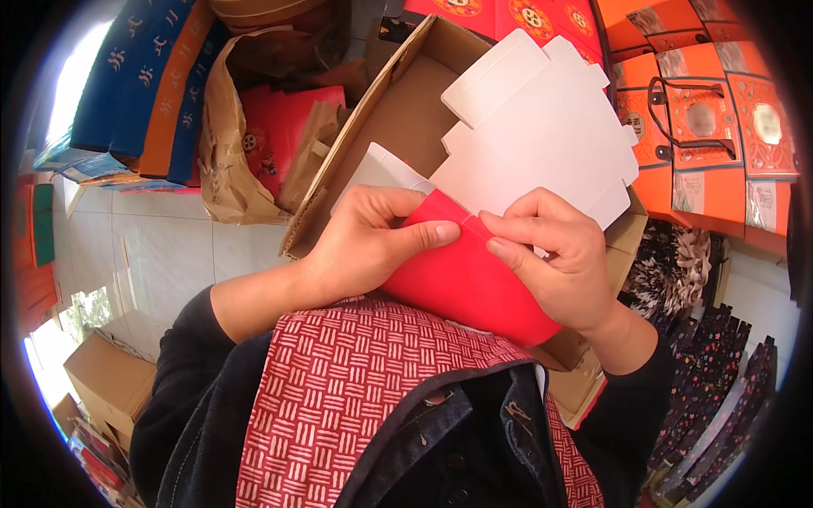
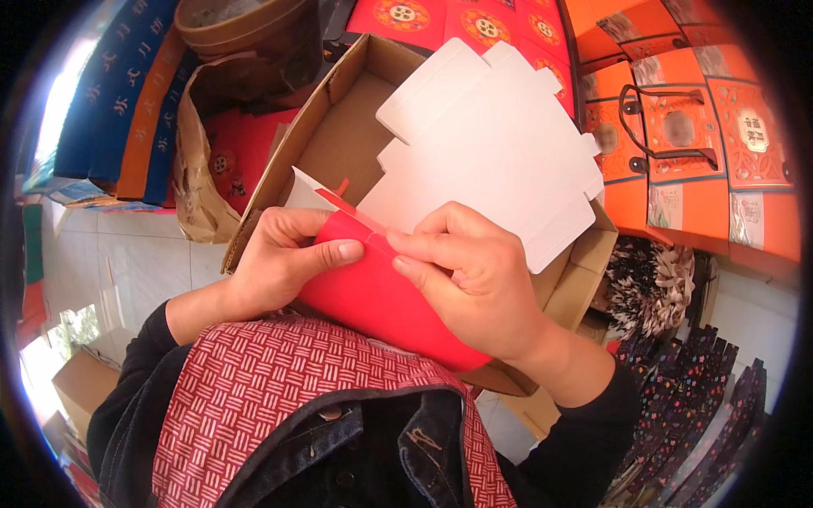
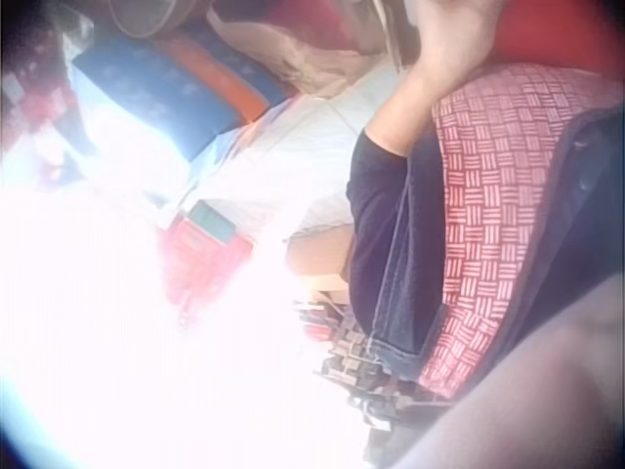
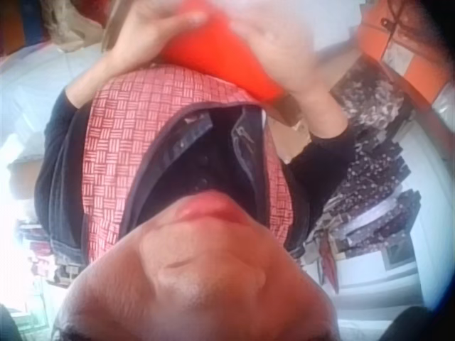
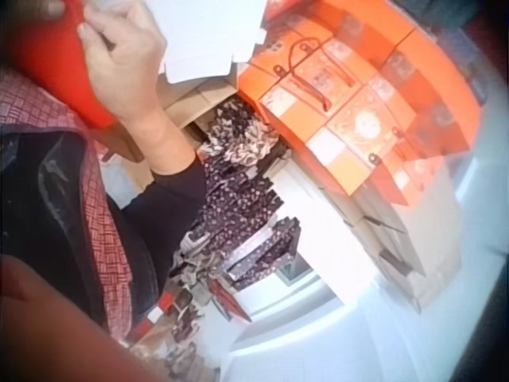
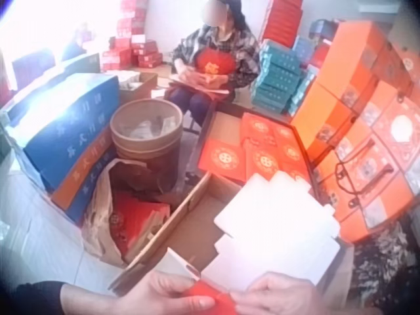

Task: The person assembles small red boxes by folding white cardboard templates and inserting them into red sleeves. The person repeatedly picks up a template, folds it into a box shape, and slides it into a red sleeve, then places the finished box on a nearby surface.

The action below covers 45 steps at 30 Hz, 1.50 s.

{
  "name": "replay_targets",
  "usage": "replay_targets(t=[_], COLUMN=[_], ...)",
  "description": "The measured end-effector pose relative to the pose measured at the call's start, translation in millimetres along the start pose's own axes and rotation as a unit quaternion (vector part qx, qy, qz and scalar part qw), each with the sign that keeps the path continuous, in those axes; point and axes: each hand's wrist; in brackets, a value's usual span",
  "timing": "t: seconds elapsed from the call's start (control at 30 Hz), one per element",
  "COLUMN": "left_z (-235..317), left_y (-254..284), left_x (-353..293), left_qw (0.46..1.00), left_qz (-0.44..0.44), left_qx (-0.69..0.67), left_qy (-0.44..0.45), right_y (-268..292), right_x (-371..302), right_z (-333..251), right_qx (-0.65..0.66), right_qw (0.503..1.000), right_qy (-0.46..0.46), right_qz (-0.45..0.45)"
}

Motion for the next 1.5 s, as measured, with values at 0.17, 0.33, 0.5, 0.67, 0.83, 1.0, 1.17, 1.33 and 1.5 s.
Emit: replay_targets(t=[0.17, 0.33, 0.5, 0.67, 0.83, 1.0, 1.17, 1.33, 1.5], left_z=[2.0, 1.2, 2.7, -0.4, 0.2, 63.6, 86.6, 124.8, 153.9], left_y=[2.1, 3.7, 8.1, 5.4, 1.5, 13.2, -10.1, -30.9, -62.2], left_x=[2.9, 5.4, 3.8, 2.7, 10.8, 38.6, 64.9, 76.6, 92.6], left_qw=[1.000, 0.998, 0.997, 0.997, 0.999, 0.989, 0.984, 0.965, 0.860], left_qz=[0.008, 0.006, 0.002, 0.008, 0.020, -0.018, -0.049, -0.058, 0.037], left_qx=[0.014, 0.039, 0.068, 0.051, 0.032, 0.139, 0.167, 0.231, 0.461], left_qy=[0.000, -0.040, -0.045, -0.063, -0.026, -0.043, -0.050, -0.111, -0.216], right_y=[-1.8, -3.9, -5.8, -4.8, 32.6, 85.0, 106.9, 128.6, 68.7], right_x=[3.0, 4.2, 5.0, 4.6, 11.9, -24.1, -35.2, -71.0, -87.7], right_z=[0.6, 0.3, -5.1, -4.9, -10.6, -16.5, -16.3, -6.5, 17.4], right_qx=[-0.005, -0.024, -0.035, -0.043, -0.116, -0.133, -0.049, 0.009, -0.056], right_qw=[1.000, 0.999, 0.998, 0.997, 0.976, 0.972, 0.962, 0.983, 0.996], right_qy=[0.003, 0.026, 0.045, 0.052, 0.120, 0.029, -0.131, 0.042, 0.021], right_qz=[-0.002, -0.005, -0.008, -0.039, -0.140, -0.191, -0.233, -0.181, 0.067])
Point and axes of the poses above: each hand's wrist, its own x-axis towards the middle knuckle, its own y-axis out of the back of the hand, z = x × y
